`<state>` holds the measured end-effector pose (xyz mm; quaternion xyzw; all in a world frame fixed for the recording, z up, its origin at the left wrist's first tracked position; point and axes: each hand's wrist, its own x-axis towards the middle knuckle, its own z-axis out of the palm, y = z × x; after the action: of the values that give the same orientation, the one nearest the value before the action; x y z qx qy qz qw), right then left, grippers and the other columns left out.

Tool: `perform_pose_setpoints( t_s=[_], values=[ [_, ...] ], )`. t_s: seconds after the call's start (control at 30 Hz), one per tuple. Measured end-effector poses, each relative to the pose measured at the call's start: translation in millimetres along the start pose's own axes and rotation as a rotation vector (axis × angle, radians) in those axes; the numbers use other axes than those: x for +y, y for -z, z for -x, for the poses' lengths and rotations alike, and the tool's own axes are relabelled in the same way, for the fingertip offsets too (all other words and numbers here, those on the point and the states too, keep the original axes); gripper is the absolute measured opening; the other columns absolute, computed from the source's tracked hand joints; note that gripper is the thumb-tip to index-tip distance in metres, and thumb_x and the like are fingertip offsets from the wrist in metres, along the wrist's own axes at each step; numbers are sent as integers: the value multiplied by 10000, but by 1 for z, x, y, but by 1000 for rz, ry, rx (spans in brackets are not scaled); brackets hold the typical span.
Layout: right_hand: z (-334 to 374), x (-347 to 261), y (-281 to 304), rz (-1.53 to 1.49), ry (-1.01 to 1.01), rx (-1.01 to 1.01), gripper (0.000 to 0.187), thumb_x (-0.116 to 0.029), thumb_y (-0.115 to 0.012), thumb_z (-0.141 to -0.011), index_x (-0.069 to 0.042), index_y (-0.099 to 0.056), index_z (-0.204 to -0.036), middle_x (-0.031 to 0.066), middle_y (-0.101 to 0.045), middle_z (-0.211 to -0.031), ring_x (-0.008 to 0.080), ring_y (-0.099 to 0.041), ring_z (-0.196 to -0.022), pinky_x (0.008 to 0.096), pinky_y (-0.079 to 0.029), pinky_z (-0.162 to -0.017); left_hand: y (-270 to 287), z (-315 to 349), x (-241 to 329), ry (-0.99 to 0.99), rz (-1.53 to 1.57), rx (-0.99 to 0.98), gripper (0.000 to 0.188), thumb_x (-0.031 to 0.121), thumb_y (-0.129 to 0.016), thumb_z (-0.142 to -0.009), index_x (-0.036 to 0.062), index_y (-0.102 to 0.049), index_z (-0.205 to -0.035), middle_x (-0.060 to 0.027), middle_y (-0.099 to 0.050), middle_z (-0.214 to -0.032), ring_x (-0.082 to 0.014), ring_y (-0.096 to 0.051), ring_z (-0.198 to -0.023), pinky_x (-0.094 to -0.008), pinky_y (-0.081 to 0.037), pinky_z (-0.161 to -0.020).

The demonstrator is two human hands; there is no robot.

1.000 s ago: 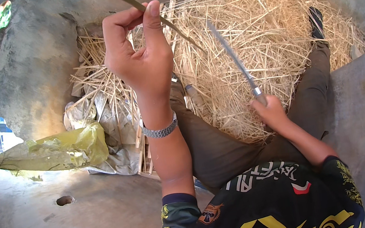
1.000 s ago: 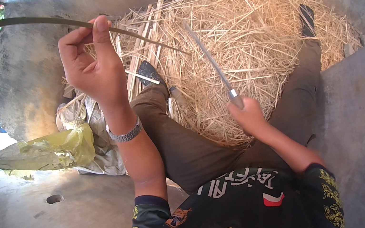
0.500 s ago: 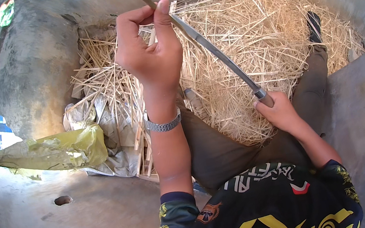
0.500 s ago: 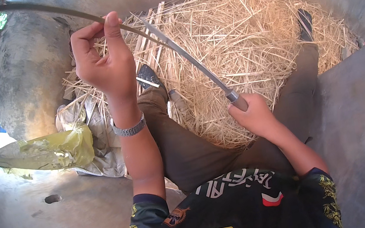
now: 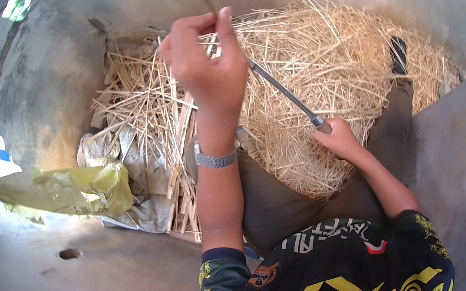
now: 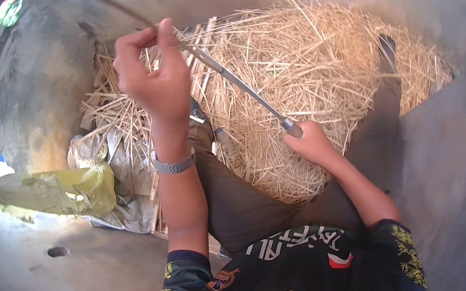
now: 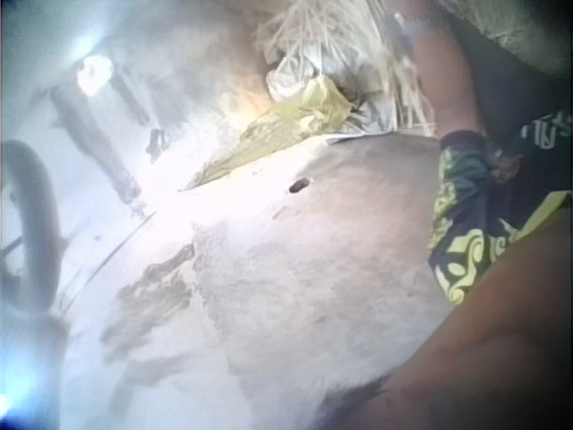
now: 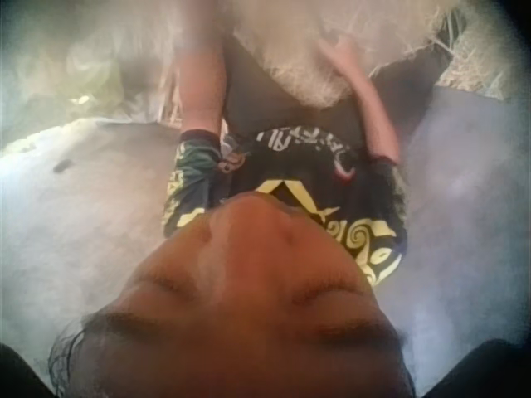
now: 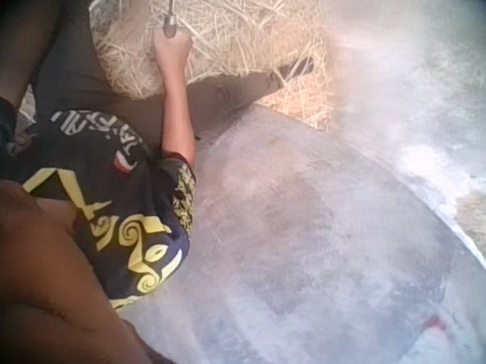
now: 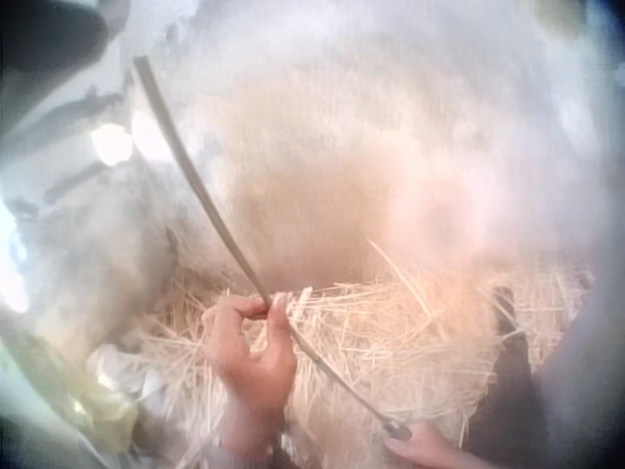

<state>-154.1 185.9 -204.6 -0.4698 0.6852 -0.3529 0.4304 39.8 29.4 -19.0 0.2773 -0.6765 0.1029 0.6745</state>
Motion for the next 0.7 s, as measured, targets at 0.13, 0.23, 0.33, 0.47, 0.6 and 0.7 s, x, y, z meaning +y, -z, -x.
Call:
perform_pose_setpoints(
  t_s=[0.13, 0.23, 0.33, 0.47, 0.6, 0.7],
  values=[
    [-5, -33, -4, -237, -36, -13, 242, -190, -661, -860, -39, -546, -709, 4, -506, -543, 113, -444, -426, 304, -394, -442, -27, -2, 14, -52, -27, -41, 73, 106, -698, -894, 56, -650, -874, -45, -628, -826, -197, -574, -782, -392, -362, -795],
    [2, -57, -8, -518, -32, 2, 220, -139, -653, -900, -50, -526, -744, 2, -477, -531, 97, -401, -364, 272, -339, -363, -58, 5, 39, -177, -99, -68, 41, 106, -682, -878, 89, -644, -880, -23, -614, -804, -188, -577, -754, -386, -366, -834],
    [5, -36, -7, -761, 52, 106, 159, -66, -641, -915, -32, -540, -797, 0, -445, -529, 86, -371, -375, 276, -301, -363, -65, 21, 76, -199, -26, -159, 60, 109, -661, -785, 95, -610, -812, -45, -604, -802, -215, -590, -793, -437, -413, -922],
    [-5, 24, -3, -405, 6, 110, 225, -117, -648, -956, -33, -560, -1146, 20, -589, -712, 93, -524, -497, 258, -389, -414, -82, 46, 112, -297, 5, -52, 85, 144, -639, -730, 147, -557, -751, 5, -500, -665, -184, -562, -716, -406, -444, -893],
    [16, 45, 7, -308, -39, 77, 292, -176, -689, -951, -53, -551, -1178, 8, -622, -824, 98, -552, -569, 247, -424, -468, -72, 66, 124, -236, 91, -76, 102, 155, -643, -700, 148, -541, -703, 3, -482, -655, -183, -550, -705, -409, -445, -885],
    [25, 56, 28, -297, -7, 67, 280, -178, -692, -950, -55, -554, -1161, 5, -619, -819, 97, -551, -569, 247, -424, -471, -63, 66, 129, -225, 64, -81, 114, 159, -645, -688, 146, -532, -679, 0, -470, -651, -187, -532, -686, -410, -443, -887]
  ],
)
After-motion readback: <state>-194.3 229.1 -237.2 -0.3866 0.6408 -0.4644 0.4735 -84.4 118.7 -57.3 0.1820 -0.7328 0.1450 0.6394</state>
